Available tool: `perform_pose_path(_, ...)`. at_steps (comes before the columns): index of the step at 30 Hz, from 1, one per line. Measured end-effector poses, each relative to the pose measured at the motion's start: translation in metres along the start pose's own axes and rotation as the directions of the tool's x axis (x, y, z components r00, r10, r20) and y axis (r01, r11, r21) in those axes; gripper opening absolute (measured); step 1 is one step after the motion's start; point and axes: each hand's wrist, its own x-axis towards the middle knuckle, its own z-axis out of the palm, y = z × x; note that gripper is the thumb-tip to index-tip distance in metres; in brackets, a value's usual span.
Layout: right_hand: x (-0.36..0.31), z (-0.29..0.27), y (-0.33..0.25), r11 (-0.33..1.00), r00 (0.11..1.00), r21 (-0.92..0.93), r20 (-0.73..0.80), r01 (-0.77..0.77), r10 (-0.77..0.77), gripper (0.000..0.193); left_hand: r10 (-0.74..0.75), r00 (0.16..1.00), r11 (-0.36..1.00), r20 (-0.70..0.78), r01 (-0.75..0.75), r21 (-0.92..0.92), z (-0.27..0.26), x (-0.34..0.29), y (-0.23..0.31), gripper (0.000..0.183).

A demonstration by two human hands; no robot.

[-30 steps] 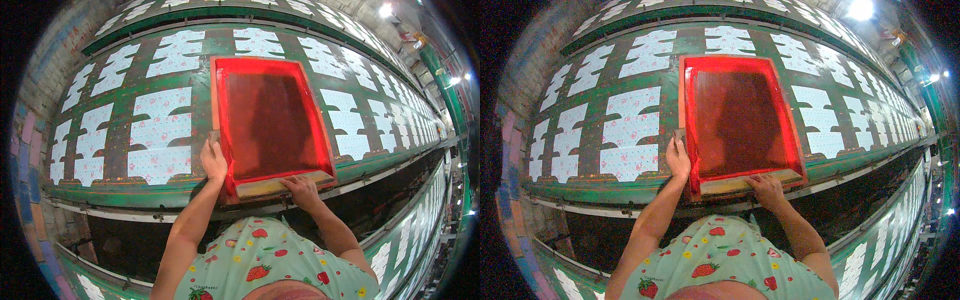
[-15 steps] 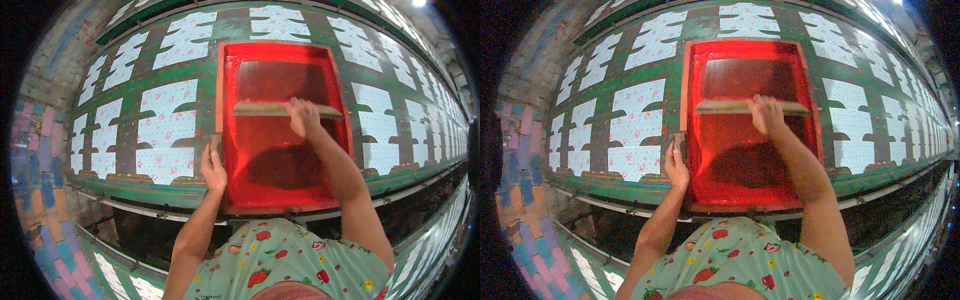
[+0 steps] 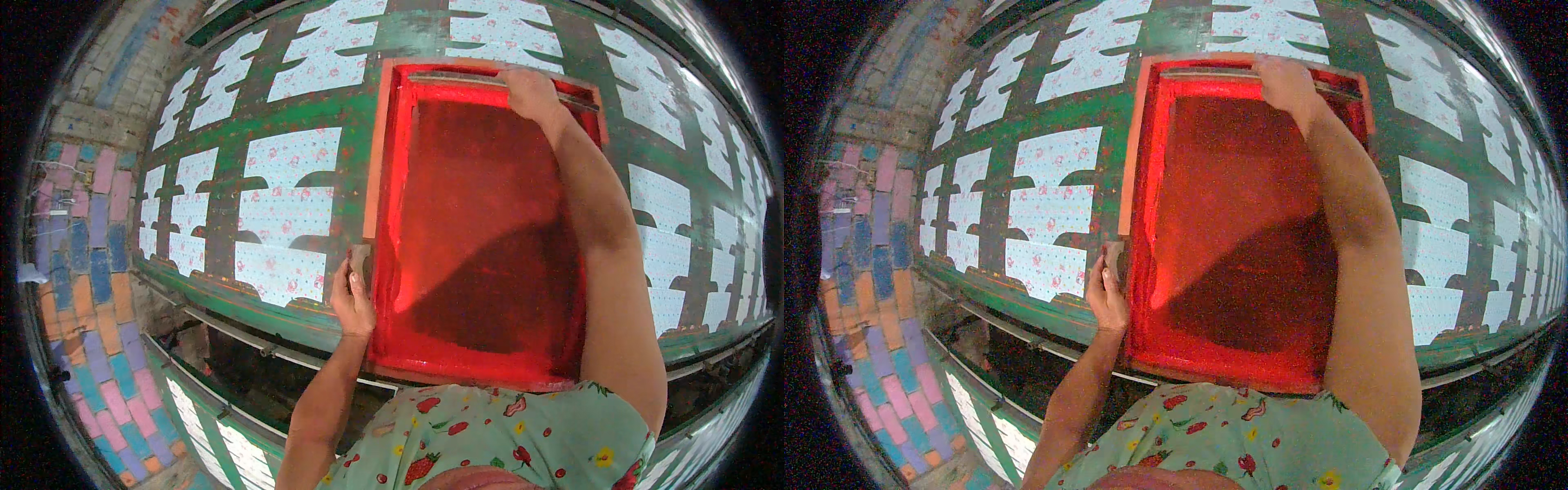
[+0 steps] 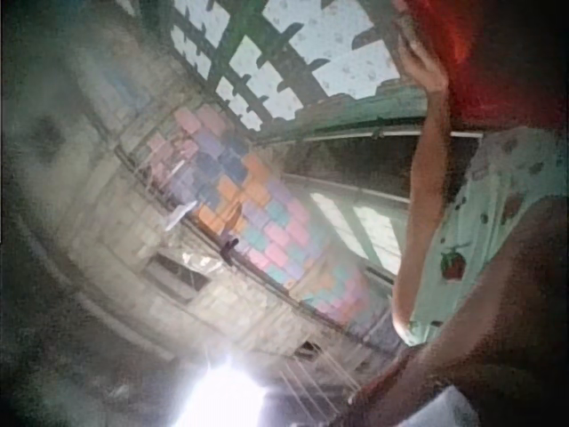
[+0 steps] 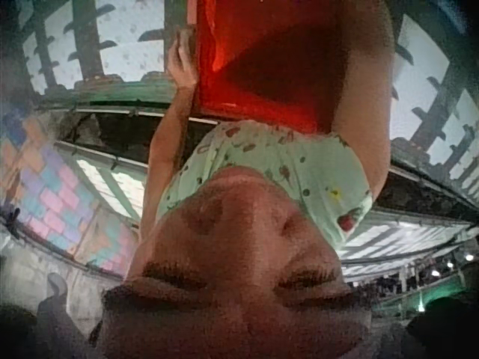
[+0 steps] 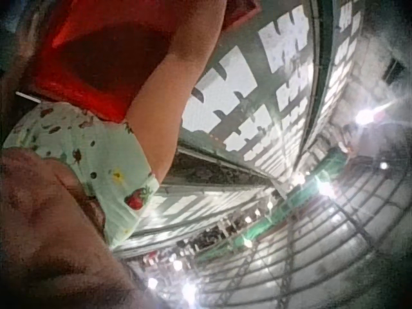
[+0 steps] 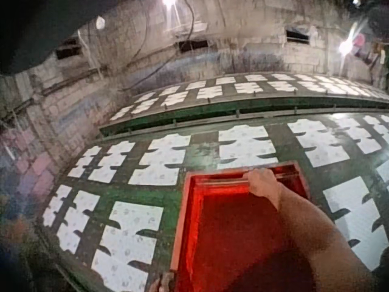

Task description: The person holds a red screen-printing frame and repeatedly uses a squeegee to pull red ink across the mesh onto white paper shapes arranged on a green conveyor. The person moves the frame along the conveyor and repeats the squeegee strokes multiple times.

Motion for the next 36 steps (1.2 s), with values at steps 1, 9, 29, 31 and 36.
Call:
perform_pose_path(1,0.003,0.005,0.004,1.000,0.999,0.018,-0.030,0.014,-0.013,0.031,-0.027,1.000,0.999,0.002,0.027,0.036,0.000,-0.001,0.000,0.056)
perform_pose_path(9,0.008,-0.008,0.009,0.995,0.983,0.098,0.180,0.019,-0.036,0.036,0.018,1.000,1.000,0.020,-0.018,0.007,0.002,0.001,-0.001,0.056)
perform_pose_path(29,-0.324,-0.112,-0.234,0.990,0.865,0.113,0.501,-0.089,0.020,0.035,0.072,0.997,0.971,-0.004,-0.071,-0.229,0.006,0.008,-0.038,0.054)
perform_pose_path(31,-0.358,-0.119,-0.258,0.987,0.871,0.116,0.489,-0.110,0.040,0.038,0.068,0.997,0.978,0.019,-0.063,-0.199,0.007,0.008,-0.042,0.055)
perform_pose_path(36,-0.426,-0.127,-0.298,0.994,0.922,0.099,0.388,-0.049,0.007,0.039,0.050,0.998,0.970,0.029,-0.042,-0.242,0.007,0.008,-0.037,0.059)
